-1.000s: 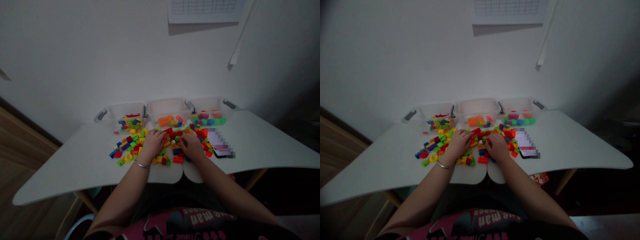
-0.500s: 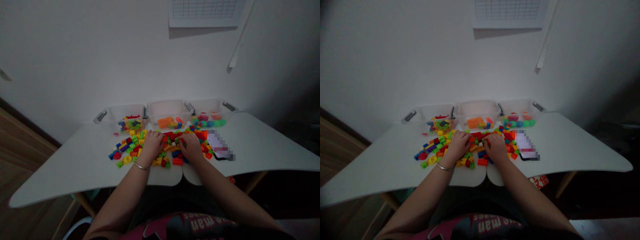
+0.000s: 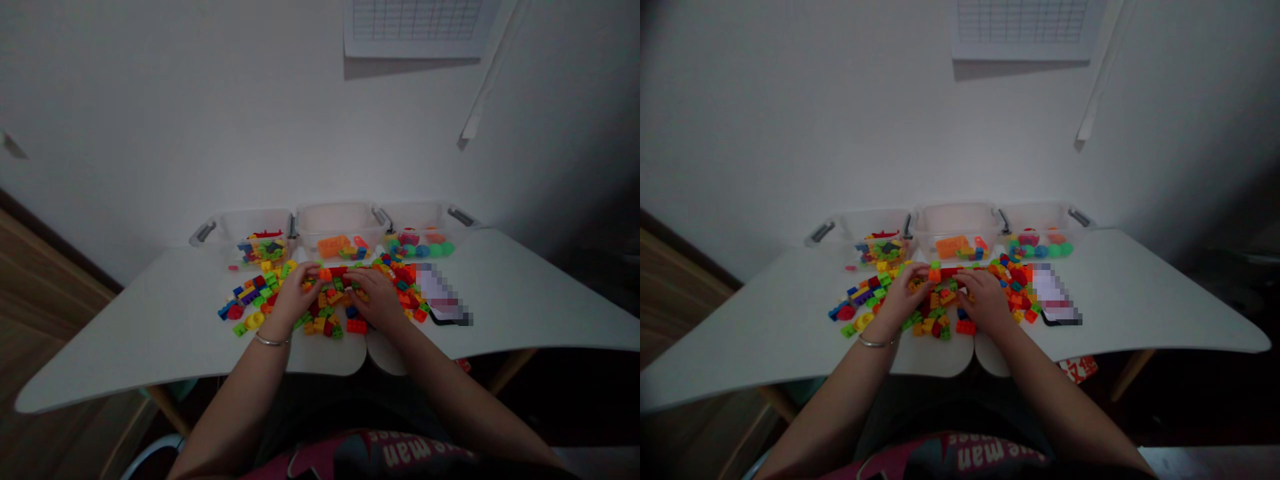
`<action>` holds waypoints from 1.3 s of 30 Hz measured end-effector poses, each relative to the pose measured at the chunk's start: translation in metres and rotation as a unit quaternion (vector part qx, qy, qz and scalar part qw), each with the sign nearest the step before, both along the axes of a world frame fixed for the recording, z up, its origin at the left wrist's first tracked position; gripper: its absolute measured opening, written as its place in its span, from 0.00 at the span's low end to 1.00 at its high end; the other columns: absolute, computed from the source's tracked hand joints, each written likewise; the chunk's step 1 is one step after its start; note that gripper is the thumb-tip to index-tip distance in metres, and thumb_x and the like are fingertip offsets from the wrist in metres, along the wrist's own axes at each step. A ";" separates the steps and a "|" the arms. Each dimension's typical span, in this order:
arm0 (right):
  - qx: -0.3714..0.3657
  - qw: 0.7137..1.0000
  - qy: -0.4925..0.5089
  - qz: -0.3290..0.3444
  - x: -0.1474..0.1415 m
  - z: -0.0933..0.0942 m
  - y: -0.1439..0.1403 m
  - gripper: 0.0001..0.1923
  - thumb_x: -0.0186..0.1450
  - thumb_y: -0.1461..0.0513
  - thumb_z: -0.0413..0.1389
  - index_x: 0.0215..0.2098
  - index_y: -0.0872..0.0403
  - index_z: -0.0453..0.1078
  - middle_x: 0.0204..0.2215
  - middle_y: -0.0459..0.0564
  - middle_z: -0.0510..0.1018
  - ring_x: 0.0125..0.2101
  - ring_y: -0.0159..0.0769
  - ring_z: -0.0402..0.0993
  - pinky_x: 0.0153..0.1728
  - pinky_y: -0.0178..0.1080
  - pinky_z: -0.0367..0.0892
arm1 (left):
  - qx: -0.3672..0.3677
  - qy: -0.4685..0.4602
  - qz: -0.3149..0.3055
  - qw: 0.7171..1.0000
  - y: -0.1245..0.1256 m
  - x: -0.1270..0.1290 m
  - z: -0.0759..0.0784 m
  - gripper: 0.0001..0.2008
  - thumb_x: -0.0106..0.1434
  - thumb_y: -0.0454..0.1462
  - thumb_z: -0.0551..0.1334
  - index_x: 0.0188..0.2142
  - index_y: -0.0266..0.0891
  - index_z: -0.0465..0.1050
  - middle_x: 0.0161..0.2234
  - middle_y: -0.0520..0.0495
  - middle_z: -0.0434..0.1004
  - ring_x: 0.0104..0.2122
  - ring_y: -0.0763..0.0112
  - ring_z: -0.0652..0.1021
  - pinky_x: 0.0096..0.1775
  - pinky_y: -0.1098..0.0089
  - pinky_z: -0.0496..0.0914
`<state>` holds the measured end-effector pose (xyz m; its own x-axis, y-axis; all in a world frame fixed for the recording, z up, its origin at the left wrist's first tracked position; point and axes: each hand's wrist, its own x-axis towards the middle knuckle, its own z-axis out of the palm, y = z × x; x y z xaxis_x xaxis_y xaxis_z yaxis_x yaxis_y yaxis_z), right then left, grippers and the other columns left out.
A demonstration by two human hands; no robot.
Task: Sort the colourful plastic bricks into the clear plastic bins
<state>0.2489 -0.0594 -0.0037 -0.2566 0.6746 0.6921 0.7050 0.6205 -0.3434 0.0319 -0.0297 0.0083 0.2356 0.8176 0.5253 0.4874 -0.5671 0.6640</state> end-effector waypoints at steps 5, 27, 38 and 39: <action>-0.055 0.992 0.036 0.105 -0.012 0.003 0.001 0.18 0.67 0.64 0.54 0.54 0.47 0.70 0.53 0.51 0.76 0.54 0.40 0.72 0.56 0.48 0.68 | -0.018 0.051 -0.036 0.998 -0.003 0.005 0.000 0.14 0.62 0.38 0.62 0.48 0.42 0.70 0.39 0.47 0.79 0.41 0.66 0.79 0.45 0.63 0.74; 0.079 0.986 0.121 -0.083 0.044 0.069 0.104 0.11 0.65 0.63 0.53 0.40 0.52 0.78 0.43 0.53 0.81 0.46 0.42 0.76 0.51 0.49 0.71 | 0.099 0.260 0.135 0.951 0.000 0.000 -0.008 0.13 0.64 0.35 0.58 0.45 0.41 0.76 0.47 0.44 0.80 0.47 0.55 0.75 0.52 0.53 0.67; -0.004 0.989 -0.072 -0.128 0.033 0.059 0.125 0.19 0.68 0.62 0.47 0.26 0.54 0.76 0.27 0.55 0.81 0.33 0.45 0.75 0.50 0.52 0.65 | 0.082 0.232 0.101 0.964 0.004 -0.002 -0.012 0.11 0.63 0.35 0.60 0.43 0.41 0.78 0.47 0.44 0.79 0.49 0.56 0.75 0.53 0.54 0.69; 0.002 0.988 -0.085 -0.130 0.033 0.058 0.125 0.20 0.69 0.61 0.46 0.24 0.54 0.75 0.25 0.55 0.80 0.32 0.44 0.74 0.49 0.52 0.65 | 0.080 0.228 0.098 0.965 0.005 -0.002 -0.012 0.10 0.63 0.35 0.60 0.43 0.41 0.78 0.47 0.44 0.79 0.49 0.57 0.75 0.53 0.54 0.68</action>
<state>0.2817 0.0653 0.0541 -0.1871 0.7304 0.6569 0.8884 0.4112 -0.2041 0.0294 -0.0249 -0.0041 0.3205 0.7873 0.5268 0.8170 -0.5112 0.2669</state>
